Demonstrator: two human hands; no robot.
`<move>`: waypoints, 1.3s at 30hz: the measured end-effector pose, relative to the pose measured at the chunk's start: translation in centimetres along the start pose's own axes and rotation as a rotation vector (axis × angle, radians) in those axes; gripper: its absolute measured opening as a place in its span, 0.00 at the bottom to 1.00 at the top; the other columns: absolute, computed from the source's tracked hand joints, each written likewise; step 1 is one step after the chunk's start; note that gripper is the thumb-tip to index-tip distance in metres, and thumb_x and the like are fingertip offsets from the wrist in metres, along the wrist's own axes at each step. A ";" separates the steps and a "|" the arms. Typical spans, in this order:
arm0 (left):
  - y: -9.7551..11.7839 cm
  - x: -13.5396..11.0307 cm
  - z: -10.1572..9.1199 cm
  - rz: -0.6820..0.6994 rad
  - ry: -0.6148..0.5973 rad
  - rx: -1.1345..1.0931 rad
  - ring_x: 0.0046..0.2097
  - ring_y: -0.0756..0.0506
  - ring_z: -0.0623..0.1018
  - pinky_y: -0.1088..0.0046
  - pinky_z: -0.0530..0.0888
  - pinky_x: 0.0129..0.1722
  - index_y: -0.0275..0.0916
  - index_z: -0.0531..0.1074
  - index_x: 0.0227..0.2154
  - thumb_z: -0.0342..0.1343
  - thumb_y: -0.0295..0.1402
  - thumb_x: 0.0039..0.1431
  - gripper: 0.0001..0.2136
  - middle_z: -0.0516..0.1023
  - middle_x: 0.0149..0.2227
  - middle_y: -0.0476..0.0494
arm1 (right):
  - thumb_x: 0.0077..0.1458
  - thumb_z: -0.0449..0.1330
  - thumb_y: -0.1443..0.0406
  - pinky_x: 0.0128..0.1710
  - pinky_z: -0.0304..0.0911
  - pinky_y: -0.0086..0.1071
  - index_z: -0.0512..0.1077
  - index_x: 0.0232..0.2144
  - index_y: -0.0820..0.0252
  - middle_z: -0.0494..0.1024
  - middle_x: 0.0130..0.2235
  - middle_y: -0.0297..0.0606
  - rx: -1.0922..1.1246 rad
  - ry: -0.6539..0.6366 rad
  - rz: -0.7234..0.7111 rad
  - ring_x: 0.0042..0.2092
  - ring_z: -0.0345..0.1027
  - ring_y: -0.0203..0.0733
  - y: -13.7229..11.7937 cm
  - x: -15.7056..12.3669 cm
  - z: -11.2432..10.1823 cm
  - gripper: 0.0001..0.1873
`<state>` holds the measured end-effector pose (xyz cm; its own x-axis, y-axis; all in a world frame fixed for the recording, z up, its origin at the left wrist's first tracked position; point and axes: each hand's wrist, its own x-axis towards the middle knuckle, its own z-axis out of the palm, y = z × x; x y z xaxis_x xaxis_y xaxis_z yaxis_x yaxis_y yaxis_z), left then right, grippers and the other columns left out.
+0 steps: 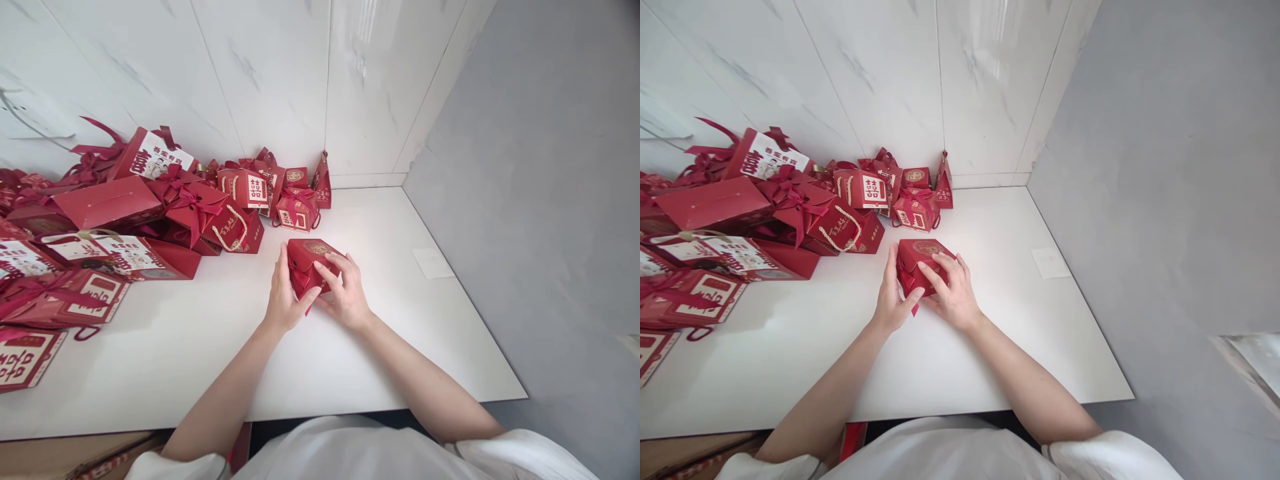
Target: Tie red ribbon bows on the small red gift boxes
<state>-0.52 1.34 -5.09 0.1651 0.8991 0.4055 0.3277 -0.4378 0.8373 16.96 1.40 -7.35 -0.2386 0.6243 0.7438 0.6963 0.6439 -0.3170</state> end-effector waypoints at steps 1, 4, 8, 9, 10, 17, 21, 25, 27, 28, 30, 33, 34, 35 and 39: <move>-0.2 0.0 0.0 0.008 -0.002 -0.004 0.73 0.32 0.46 0.50 0.51 0.70 0.45 0.35 0.72 0.60 0.48 0.60 0.47 0.42 0.74 0.36 | 0.60 0.63 0.55 0.65 0.52 0.61 0.46 0.69 0.42 0.64 0.60 0.48 0.000 0.001 0.001 0.62 0.62 0.57 0.0 0.0 0.0 0.43; -0.9 0.0 -0.2 0.054 0.012 -0.044 0.74 0.35 0.44 0.52 0.50 0.71 0.46 0.36 0.72 0.53 0.49 0.65 0.42 0.39 0.74 0.39 | 0.58 0.65 0.55 0.65 0.52 0.61 0.48 0.69 0.45 0.62 0.61 0.49 0.035 0.008 0.044 0.63 0.61 0.58 0.0 -0.1 0.0 0.43; -1.3 0.2 -0.4 0.098 0.061 -0.017 0.74 0.36 0.46 0.52 0.49 0.72 0.46 0.39 0.72 0.46 0.50 0.68 0.36 0.41 0.74 0.40 | 0.55 0.67 0.53 0.64 0.56 0.60 0.44 0.70 0.49 0.61 0.62 0.51 0.147 0.040 0.169 0.64 0.59 0.59 0.1 -0.2 0.2 0.51; -1.2 0.2 -0.5 0.105 0.071 0.030 0.74 0.36 0.47 0.51 0.49 0.72 0.46 0.39 0.72 0.45 0.51 0.68 0.35 0.42 0.74 0.40 | 0.54 0.68 0.52 0.64 0.57 0.59 0.43 0.71 0.49 0.61 0.62 0.51 0.173 0.038 0.210 0.64 0.59 0.59 0.1 -0.2 0.3 0.52; -1.1 0.2 -0.5 0.107 0.078 0.085 0.73 0.36 0.48 0.50 0.50 0.71 0.46 0.40 0.72 0.44 0.51 0.68 0.35 0.44 0.74 0.39 | 0.53 0.68 0.51 0.63 0.58 0.58 0.42 0.71 0.50 0.61 0.62 0.52 0.199 0.032 0.254 0.64 0.58 0.59 0.2 -0.2 0.3 0.54; -0.1 0.2 -0.7 0.142 0.113 0.382 0.69 0.37 0.61 0.48 0.52 0.69 0.46 0.59 0.67 0.40 0.47 0.71 0.26 0.57 0.70 0.37 | 0.48 0.72 0.52 0.62 0.62 0.53 0.46 0.69 0.54 0.62 0.62 0.52 0.340 0.042 0.468 0.64 0.59 0.56 1.0 -0.4 0.9 0.56; -0.1 0.1 -0.7 0.150 0.082 0.463 0.69 0.37 0.61 0.49 0.50 0.70 0.45 0.59 0.67 0.39 0.46 0.71 0.26 0.58 0.70 0.37 | 0.48 0.72 0.53 0.63 0.62 0.52 0.47 0.69 0.55 0.62 0.62 0.52 0.348 0.033 0.440 0.64 0.59 0.55 1.1 -0.5 1.0 0.56; -0.1 0.2 -0.8 0.170 0.069 0.511 0.70 0.38 0.60 0.51 0.48 0.70 0.43 0.58 0.67 0.40 0.46 0.71 0.26 0.62 0.68 0.38 | 0.50 0.71 0.53 0.63 0.62 0.53 0.46 0.70 0.53 0.62 0.63 0.52 0.331 -0.003 0.380 0.64 0.59 0.56 0.9 -0.4 0.7 0.55; -0.1 0.2 -0.9 0.174 0.066 0.526 0.69 0.38 0.61 0.52 0.49 0.70 0.43 0.59 0.67 0.40 0.45 0.71 0.26 0.63 0.67 0.39 | 0.50 0.71 0.52 0.62 0.62 0.54 0.45 0.70 0.52 0.62 0.62 0.52 0.306 -0.014 0.355 0.64 0.59 0.56 0.7 -0.3 0.6 0.55; 0.0 0.2 -0.9 0.173 0.067 0.531 0.69 0.38 0.61 0.53 0.49 0.70 0.43 0.59 0.67 0.40 0.44 0.71 0.25 0.64 0.67 0.39 | 0.50 0.71 0.52 0.62 0.62 0.54 0.45 0.70 0.52 0.62 0.62 0.52 0.294 -0.014 0.343 0.64 0.60 0.57 0.6 -0.2 0.5 0.55; 0.0 0.3 -1.0 0.168 0.078 0.541 0.69 0.39 0.62 0.53 0.50 0.70 0.43 0.60 0.66 0.41 0.44 0.71 0.25 0.64 0.67 0.39 | 0.50 0.71 0.52 0.61 0.63 0.54 0.45 0.70 0.51 0.62 0.62 0.52 0.275 -0.003 0.323 0.63 0.60 0.57 0.4 -0.1 0.5 0.55; 0.0 0.4 -1.1 0.157 0.107 0.548 0.69 0.39 0.62 0.53 0.50 0.69 0.43 0.61 0.66 0.41 0.43 0.71 0.24 0.65 0.66 0.40 | 0.50 0.71 0.52 0.61 0.64 0.53 0.45 0.70 0.52 0.63 0.61 0.52 0.259 0.000 0.300 0.63 0.61 0.56 0.3 -0.1 0.4 0.55; 0.0 0.4 -1.1 0.151 0.114 0.548 0.69 0.39 0.62 0.53 0.51 0.69 0.43 0.61 0.65 0.41 0.42 0.71 0.24 0.66 0.66 0.40 | 0.50 0.71 0.52 0.61 0.64 0.53 0.45 0.70 0.53 0.63 0.61 0.52 0.253 0.000 0.293 0.63 0.61 0.56 0.3 0.0 0.4 0.55; 0.0 0.4 -1.1 0.147 0.118 0.548 0.69 0.39 0.62 0.53 0.51 0.69 0.43 0.61 0.65 0.41 0.42 0.71 0.24 0.66 0.66 0.41 | 0.51 0.71 0.52 0.61 0.64 0.53 0.45 0.70 0.53 0.63 0.61 0.53 0.245 -0.001 0.286 0.63 0.61 0.56 0.3 0.0 0.4 0.55; -0.1 0.6 -1.2 0.125 0.126 0.539 0.70 0.39 0.61 0.54 0.50 0.70 0.44 0.60 0.66 0.41 0.41 0.71 0.24 0.65 0.67 0.41 | 0.52 0.69 0.50 0.59 0.65 0.54 0.45 0.70 0.53 0.65 0.61 0.53 0.199 0.000 0.238 0.61 0.63 0.58 0.3 0.0 0.3 0.53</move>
<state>-1.58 1.90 -4.47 0.1316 0.8194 0.5579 0.7466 -0.4522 0.4880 17.01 1.71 -7.64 -0.0850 0.7682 0.6345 0.5861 0.5535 -0.5917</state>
